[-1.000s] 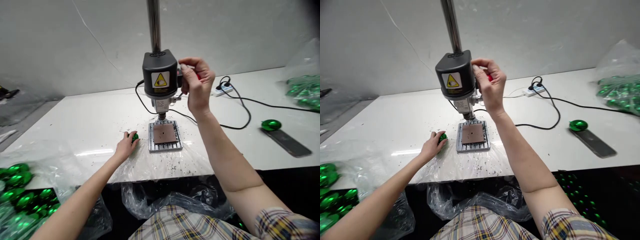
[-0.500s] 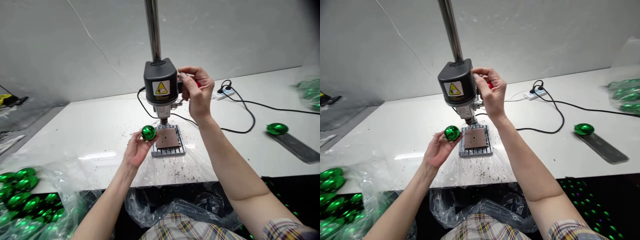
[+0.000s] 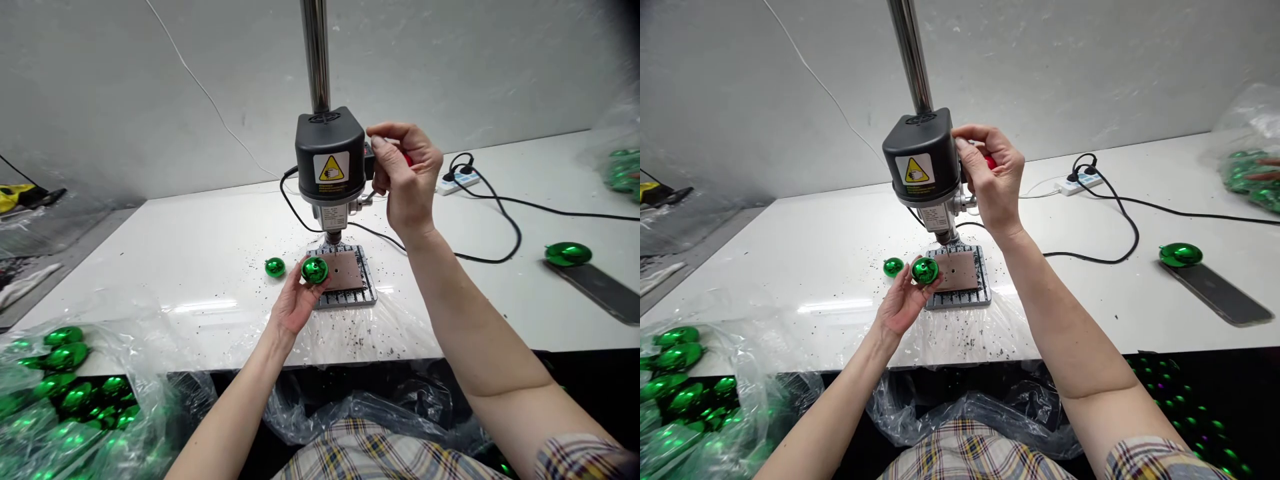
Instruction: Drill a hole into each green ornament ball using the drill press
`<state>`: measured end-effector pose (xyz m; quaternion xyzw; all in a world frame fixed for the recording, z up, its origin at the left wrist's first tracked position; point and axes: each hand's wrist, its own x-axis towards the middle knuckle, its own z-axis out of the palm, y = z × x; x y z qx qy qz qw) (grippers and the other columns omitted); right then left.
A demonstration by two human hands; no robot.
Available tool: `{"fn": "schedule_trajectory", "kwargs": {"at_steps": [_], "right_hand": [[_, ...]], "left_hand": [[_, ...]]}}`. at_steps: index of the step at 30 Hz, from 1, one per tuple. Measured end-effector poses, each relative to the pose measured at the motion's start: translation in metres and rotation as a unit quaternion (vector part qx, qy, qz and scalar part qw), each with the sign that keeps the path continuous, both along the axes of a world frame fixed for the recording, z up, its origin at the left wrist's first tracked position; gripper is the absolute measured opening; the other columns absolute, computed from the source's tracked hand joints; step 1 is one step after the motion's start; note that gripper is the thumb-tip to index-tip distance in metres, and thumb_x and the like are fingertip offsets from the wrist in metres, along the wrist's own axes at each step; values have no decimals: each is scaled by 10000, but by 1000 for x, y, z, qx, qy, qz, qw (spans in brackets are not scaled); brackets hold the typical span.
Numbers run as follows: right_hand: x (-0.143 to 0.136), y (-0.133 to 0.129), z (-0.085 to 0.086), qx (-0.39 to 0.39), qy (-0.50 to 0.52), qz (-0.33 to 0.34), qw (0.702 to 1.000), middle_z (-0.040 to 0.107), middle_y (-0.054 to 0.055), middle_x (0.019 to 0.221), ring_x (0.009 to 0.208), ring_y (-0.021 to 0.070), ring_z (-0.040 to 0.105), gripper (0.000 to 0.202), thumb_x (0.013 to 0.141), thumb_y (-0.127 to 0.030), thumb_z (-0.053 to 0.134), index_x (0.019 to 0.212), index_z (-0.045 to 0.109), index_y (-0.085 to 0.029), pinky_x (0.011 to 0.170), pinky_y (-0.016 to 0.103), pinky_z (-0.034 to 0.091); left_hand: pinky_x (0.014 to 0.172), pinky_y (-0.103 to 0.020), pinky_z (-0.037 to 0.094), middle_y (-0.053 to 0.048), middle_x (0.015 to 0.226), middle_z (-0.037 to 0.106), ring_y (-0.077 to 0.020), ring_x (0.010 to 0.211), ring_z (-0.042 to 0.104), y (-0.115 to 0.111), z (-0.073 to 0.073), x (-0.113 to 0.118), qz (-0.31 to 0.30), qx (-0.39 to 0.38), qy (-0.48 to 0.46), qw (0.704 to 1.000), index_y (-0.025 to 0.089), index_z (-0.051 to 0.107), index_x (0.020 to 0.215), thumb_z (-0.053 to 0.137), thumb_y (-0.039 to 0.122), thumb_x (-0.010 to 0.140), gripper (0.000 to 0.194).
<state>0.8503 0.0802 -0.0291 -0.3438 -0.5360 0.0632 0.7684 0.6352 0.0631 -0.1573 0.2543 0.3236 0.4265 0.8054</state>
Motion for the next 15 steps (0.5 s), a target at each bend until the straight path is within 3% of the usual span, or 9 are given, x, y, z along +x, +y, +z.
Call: {"fn": "schedule_trajectory", "kwargs": {"at_steps": [3,9,15], "right_hand": [[0,-1,2,6,2,13,1000,442,-37,572,438,86,334,383,849,-658,684,944,673,-287,377,255,270],[-2,-1,3,8,2,13,1000,436,-43,565,445,84,304,452,835,-711,668,950,644,-274,381,257,264],[-1,1,1,-6,-20,-4,1000,438,-28,592,463,96,322,505,855,-772,581,983,623,-286,405,258,279]], "left_hand": [[1099,-441,502,-106,1255,677,-237,1185,654,7,-12,6,16,72,65,995,204,581,1312,765,312,823,533],[1103,-414,450,-109,1185,708,-224,1154,650,28,-43,20,59,215,192,956,159,592,1214,848,343,709,595],[947,-358,519,-90,1133,704,-209,1027,666,38,-49,29,19,299,246,922,182,601,1206,833,311,697,574]]}}
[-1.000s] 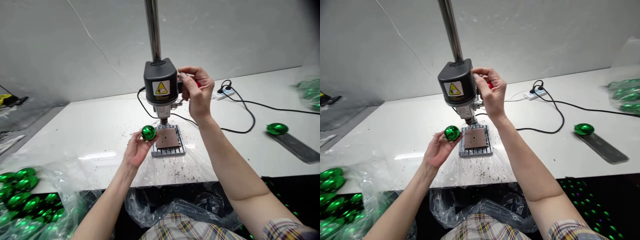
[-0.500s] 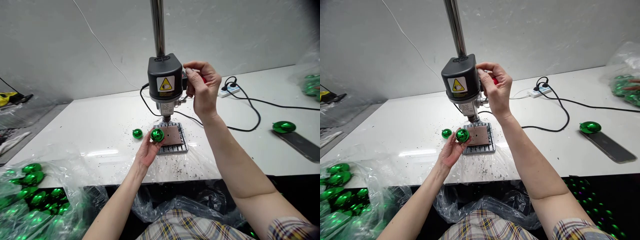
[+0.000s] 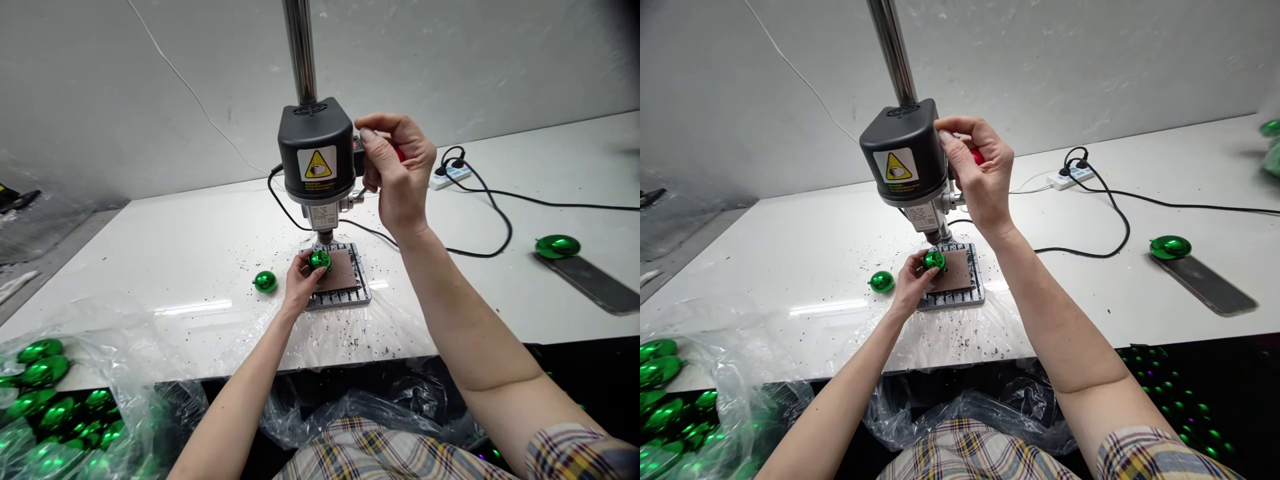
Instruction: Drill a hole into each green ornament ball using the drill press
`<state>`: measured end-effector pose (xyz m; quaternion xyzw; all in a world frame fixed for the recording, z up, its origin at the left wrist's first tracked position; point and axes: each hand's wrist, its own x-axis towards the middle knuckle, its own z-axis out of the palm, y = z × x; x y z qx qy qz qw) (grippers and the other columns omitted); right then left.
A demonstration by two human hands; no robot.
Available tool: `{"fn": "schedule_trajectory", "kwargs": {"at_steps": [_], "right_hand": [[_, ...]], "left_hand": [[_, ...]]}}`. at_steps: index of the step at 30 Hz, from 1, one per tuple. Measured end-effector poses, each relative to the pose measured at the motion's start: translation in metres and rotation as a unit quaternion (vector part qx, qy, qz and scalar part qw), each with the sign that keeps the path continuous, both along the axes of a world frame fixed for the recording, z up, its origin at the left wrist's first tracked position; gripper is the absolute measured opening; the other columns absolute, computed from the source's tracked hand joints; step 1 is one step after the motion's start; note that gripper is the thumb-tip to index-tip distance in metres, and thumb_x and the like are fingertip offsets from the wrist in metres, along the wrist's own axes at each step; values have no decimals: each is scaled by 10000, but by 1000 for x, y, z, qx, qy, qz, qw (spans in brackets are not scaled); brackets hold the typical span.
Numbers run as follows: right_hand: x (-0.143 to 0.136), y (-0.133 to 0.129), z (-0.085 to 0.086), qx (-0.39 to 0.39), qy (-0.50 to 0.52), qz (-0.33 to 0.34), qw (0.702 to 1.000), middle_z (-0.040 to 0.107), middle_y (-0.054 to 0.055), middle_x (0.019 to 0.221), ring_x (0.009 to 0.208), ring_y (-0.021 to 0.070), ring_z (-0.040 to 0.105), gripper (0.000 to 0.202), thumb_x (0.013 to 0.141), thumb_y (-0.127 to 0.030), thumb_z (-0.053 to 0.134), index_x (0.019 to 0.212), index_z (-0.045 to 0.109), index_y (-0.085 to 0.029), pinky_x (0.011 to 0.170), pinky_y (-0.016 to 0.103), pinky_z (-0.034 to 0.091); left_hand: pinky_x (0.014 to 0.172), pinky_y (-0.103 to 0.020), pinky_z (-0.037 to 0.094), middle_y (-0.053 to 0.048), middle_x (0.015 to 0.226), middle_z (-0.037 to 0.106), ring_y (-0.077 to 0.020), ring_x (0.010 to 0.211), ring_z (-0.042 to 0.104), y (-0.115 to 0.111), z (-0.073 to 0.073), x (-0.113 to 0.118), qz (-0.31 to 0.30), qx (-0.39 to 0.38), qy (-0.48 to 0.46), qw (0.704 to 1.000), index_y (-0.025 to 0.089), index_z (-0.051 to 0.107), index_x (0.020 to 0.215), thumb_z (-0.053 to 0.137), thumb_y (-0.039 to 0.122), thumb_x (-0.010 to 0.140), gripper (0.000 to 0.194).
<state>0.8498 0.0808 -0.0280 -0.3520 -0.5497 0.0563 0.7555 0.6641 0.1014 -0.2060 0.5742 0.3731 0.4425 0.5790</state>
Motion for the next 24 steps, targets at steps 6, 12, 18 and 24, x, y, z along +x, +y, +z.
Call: {"fn": "schedule_trajectory", "kwargs": {"at_steps": [6,12,18,24], "right_hand": [[2,0,-2,8,0,5,1000,492,-11,628,475,102,382,437,863,-721,618,985,649,-302,429,254,330],[2,0,-3,9,-10,-9,1000,491,-12,629,473,97,382,406,895,-689,601,1001,655,-301,431,249,335],[4,2,-4,8,-21,-22,1000,499,-9,635,478,101,397,403,906,-685,587,1011,653,-301,429,251,356],[2,-1,-5,16,-7,-17,1000,513,-8,633,487,105,430,367,896,-655,626,991,667,-303,440,262,385]], "left_hand": [[948,-382,513,-81,1137,702,-230,1028,656,1,3,6,-13,43,48,998,193,631,1178,799,239,696,513],[1048,-411,448,-90,1190,663,-259,1155,602,-3,-2,10,-5,146,94,985,212,642,1163,784,215,715,470],[1044,-398,447,-90,1194,656,-251,1159,605,-12,-5,17,-4,106,69,992,227,616,1184,755,322,803,417],[1057,-411,457,-107,1210,647,-242,1170,618,-15,-8,23,8,52,8,999,208,528,1164,832,305,728,540]]}}
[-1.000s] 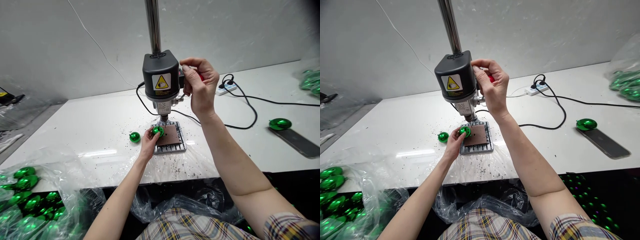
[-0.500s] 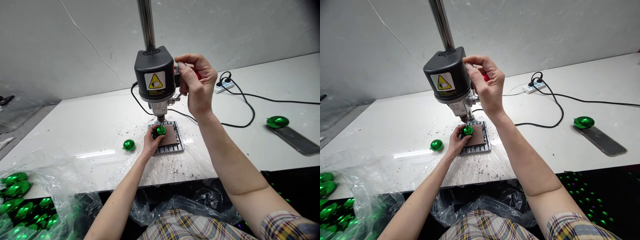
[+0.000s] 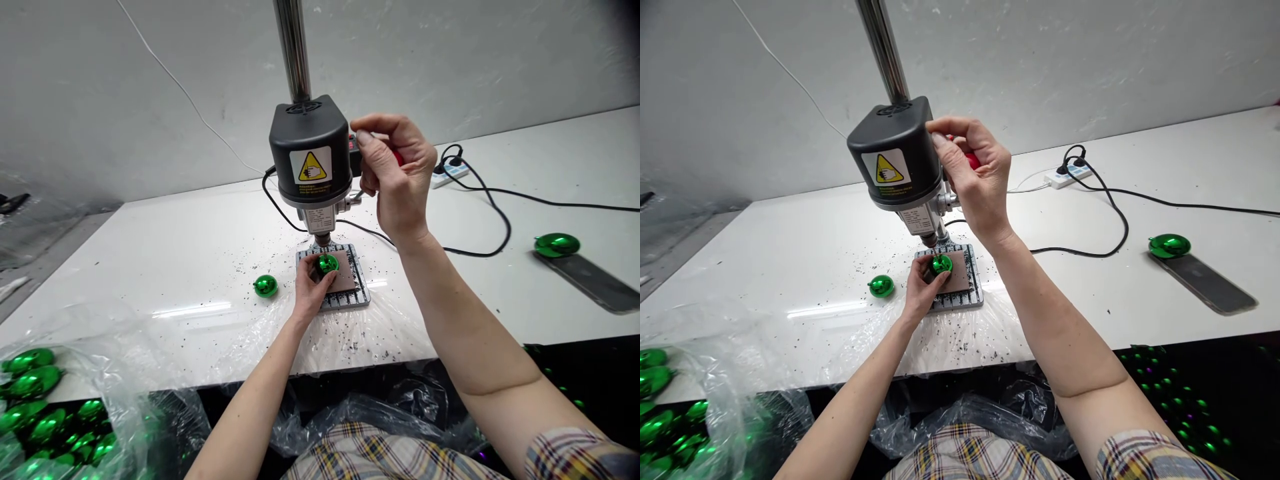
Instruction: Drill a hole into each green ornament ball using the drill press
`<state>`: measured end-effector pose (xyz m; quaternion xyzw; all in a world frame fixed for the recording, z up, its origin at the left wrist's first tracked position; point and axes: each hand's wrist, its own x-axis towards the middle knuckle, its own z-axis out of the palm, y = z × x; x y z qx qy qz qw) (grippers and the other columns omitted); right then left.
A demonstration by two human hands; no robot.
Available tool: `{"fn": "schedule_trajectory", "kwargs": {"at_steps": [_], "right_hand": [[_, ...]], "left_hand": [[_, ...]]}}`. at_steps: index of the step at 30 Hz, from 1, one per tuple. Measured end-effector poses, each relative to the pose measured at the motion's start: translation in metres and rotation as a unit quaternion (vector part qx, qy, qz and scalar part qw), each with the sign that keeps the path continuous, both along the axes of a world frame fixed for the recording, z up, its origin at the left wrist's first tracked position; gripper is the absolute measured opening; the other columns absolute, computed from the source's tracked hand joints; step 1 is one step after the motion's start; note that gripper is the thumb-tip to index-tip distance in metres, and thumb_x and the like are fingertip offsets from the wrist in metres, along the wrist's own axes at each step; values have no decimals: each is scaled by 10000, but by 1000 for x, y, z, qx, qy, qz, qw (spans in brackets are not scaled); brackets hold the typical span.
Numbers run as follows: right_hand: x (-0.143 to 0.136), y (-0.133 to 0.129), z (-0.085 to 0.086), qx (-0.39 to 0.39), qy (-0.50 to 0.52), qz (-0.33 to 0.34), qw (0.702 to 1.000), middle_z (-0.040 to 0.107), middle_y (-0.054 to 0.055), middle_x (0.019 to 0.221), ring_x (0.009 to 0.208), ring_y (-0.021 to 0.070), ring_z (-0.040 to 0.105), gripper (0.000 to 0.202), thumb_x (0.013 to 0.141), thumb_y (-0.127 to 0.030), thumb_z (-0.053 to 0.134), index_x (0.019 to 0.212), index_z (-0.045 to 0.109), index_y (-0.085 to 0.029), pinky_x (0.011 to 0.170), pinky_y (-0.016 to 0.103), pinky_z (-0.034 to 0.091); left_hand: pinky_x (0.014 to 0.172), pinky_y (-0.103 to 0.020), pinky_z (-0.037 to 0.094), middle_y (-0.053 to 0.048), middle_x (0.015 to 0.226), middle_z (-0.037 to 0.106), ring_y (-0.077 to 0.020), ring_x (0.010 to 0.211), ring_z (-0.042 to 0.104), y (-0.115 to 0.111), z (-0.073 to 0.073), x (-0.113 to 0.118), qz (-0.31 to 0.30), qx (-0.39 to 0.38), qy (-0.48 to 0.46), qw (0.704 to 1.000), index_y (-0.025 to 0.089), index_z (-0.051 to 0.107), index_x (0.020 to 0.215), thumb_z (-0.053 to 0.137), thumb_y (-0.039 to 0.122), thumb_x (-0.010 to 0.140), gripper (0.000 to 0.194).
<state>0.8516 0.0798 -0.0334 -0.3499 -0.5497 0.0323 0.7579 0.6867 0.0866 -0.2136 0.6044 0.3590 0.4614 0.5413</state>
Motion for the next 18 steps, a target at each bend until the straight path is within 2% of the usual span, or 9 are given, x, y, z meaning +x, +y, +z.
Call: {"fn": "schedule_trajectory", "kwargs": {"at_steps": [4,9,13,18], "right_hand": [[-9,-12,-2,2,19,-6,1000,481,-15,608,460,97,366,290,874,-593,681,939,694,-311,414,270,324],[-23,-28,-7,45,53,20,997,463,-25,586,435,81,301,155,912,-440,689,861,699,-294,406,277,215],[-29,-35,-15,67,69,24,995,480,-36,584,414,70,298,40,925,-313,689,907,717,-291,395,280,174],[-30,-38,-25,79,68,22,994,442,-53,534,386,74,300,55,931,-266,681,960,721,-289,383,279,177]], "left_hand": [[1047,-411,470,-112,1187,655,-244,1155,630,0,-2,-1,-7,2,-8,1000,195,553,1133,834,318,731,505],[1056,-412,471,-104,1191,662,-235,1151,638,1,-3,-2,-14,21,5,1000,200,563,1144,821,312,755,479],[1047,-400,476,-100,1177,666,-233,1137,642,0,-2,-2,-6,26,6,1000,195,574,1136,825,296,750,472],[1018,-384,492,-94,1167,664,-220,1102,648,0,-1,-2,-6,35,5,999,196,574,1110,827,282,746,452]]}}
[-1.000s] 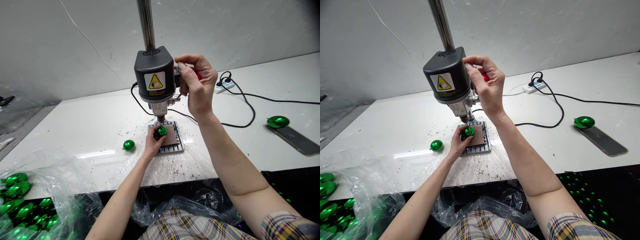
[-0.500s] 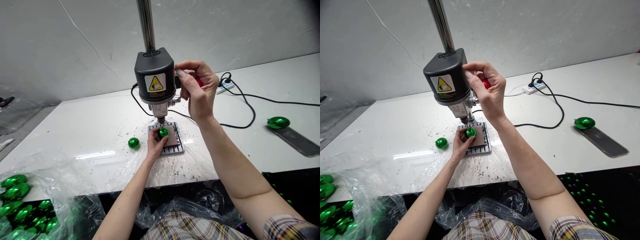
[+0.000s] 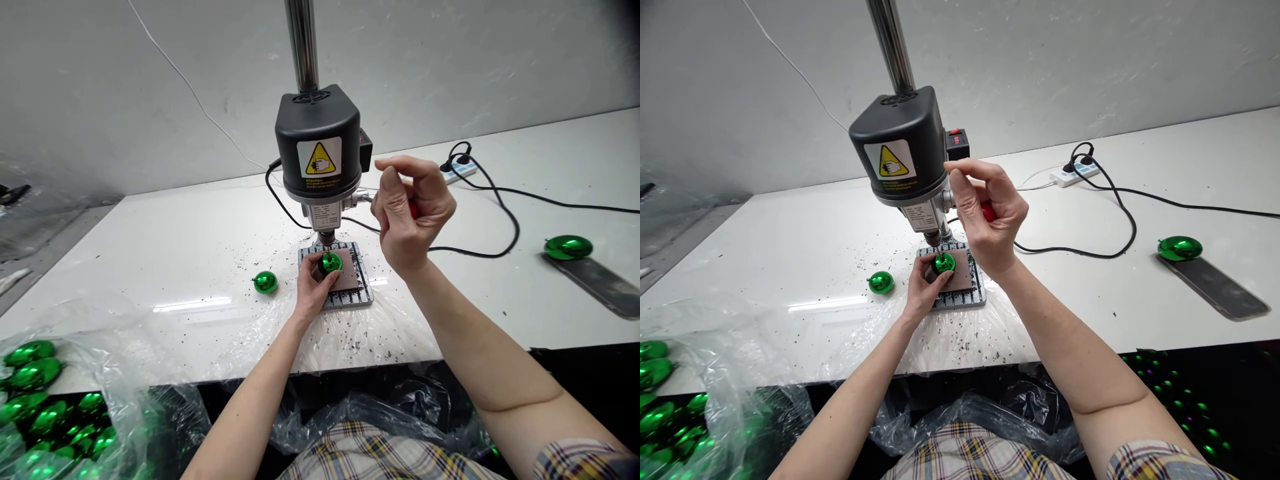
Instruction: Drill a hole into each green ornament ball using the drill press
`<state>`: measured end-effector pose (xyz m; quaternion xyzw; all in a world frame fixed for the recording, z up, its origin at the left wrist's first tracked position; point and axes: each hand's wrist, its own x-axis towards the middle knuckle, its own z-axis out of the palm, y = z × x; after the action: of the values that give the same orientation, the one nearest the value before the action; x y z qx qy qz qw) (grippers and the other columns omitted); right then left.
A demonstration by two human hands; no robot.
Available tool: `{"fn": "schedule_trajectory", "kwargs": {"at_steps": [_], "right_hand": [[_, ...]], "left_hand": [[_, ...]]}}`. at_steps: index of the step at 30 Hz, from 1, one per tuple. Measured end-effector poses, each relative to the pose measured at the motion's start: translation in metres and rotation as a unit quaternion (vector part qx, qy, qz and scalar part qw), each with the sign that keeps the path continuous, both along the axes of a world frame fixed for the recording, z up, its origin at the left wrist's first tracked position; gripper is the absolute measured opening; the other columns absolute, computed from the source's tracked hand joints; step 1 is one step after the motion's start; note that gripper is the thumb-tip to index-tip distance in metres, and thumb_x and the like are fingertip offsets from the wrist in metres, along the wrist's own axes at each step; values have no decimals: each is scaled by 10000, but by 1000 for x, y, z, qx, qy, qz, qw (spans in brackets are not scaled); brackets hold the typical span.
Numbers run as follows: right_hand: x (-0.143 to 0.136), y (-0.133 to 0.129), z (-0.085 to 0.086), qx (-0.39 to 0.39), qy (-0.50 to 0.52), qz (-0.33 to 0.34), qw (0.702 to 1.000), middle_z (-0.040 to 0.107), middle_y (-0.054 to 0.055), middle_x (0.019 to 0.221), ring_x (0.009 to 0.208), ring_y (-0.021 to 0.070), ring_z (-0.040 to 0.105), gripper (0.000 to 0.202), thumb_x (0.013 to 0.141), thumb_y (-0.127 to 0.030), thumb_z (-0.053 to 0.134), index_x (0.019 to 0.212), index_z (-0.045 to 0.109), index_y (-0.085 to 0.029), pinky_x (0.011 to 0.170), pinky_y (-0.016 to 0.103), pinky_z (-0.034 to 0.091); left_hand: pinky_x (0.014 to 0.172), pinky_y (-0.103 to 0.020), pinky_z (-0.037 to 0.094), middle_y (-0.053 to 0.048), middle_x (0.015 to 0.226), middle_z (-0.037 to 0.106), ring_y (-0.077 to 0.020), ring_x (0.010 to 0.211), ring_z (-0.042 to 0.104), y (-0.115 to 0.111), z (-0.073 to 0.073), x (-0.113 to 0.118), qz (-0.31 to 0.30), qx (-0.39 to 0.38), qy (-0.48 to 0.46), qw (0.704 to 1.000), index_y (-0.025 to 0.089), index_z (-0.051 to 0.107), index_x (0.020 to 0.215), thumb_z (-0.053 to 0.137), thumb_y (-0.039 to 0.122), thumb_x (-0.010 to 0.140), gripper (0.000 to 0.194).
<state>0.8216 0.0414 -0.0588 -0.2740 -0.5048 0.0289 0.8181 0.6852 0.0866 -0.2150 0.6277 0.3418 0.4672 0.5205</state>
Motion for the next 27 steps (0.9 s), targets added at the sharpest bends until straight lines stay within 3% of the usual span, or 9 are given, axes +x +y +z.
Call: {"fn": "schedule_trajectory", "kwargs": {"at_steps": [5,9,12,15,19,21,24,27], "right_hand": [[3,5,-15,46,-46,-59,996,379,-75,498,355,65,289,90,964,-305,629,1024,695,-308,363,236,243],[8,8,-30,76,-81,-64,992,517,-61,580,357,58,355,166,979,-267,599,1110,688,-316,352,219,263],[13,9,-40,83,-101,-64,989,663,-22,782,386,54,422,199,975,-266,590,1137,693,-318,364,224,301],[17,8,-50,83,-113,-74,987,705,-2,910,399,51,433,235,966,-252,592,1161,694,-336,385,239,330],[18,6,-57,84,-145,-87,982,666,-7,770,404,82,447,237,959,-254,601,1158,695,-340,402,263,364],[15,5,-50,75,-137,-85,984,575,-29,626,377,88,395,199,974,-285,584,1131,692,-342,389,264,334],[11,8,-17,13,-61,-69,996,449,-41,547,369,81,311,125,989,-329,572,1048,682,-321,360,255,263],[13,20,27,-84,1,-30,996,551,-10,705,426,71,352,56,950,-314,616,978,648,-278,350,246,276]], "left_hand": [[991,-392,515,-87,1153,665,-218,1086,654,2,-3,-1,-5,15,2,1000,197,571,1121,823,280,753,454],[995,-404,516,-89,1160,667,-222,1088,662,2,-4,-1,-9,17,0,1000,201,566,1133,819,282,761,457],[1009,-405,510,-94,1171,668,-222,1105,660,2,-4,-1,-12,16,-5,1000,199,563,1137,814,267,765,453],[1003,-403,513,-94,1171,668,-221,1102,659,1,-2,0,-9,18,-4,1000,197,563,1133,813,264,764,451],[977,-391,524,-88,1146,671,-218,1086,658,1,-1,0,-7,25,3,1000,198,570,1122,817,279,761,445],[977,-389,524,-90,1149,671,-218,1088,658,2,-2,0,-4,25,3,1000,197,572,1118,821,286,756,448],[983,-394,523,-89,1149,677,-214,1074,667,2,-2,0,6,12,3,1000,196,579,1112,823,298,749,449],[989,-403,523,-85,1137,690,-212,1067,675,0,-1,0,22,2,5,1000,196,587,1097,821,297,745,434]]}}
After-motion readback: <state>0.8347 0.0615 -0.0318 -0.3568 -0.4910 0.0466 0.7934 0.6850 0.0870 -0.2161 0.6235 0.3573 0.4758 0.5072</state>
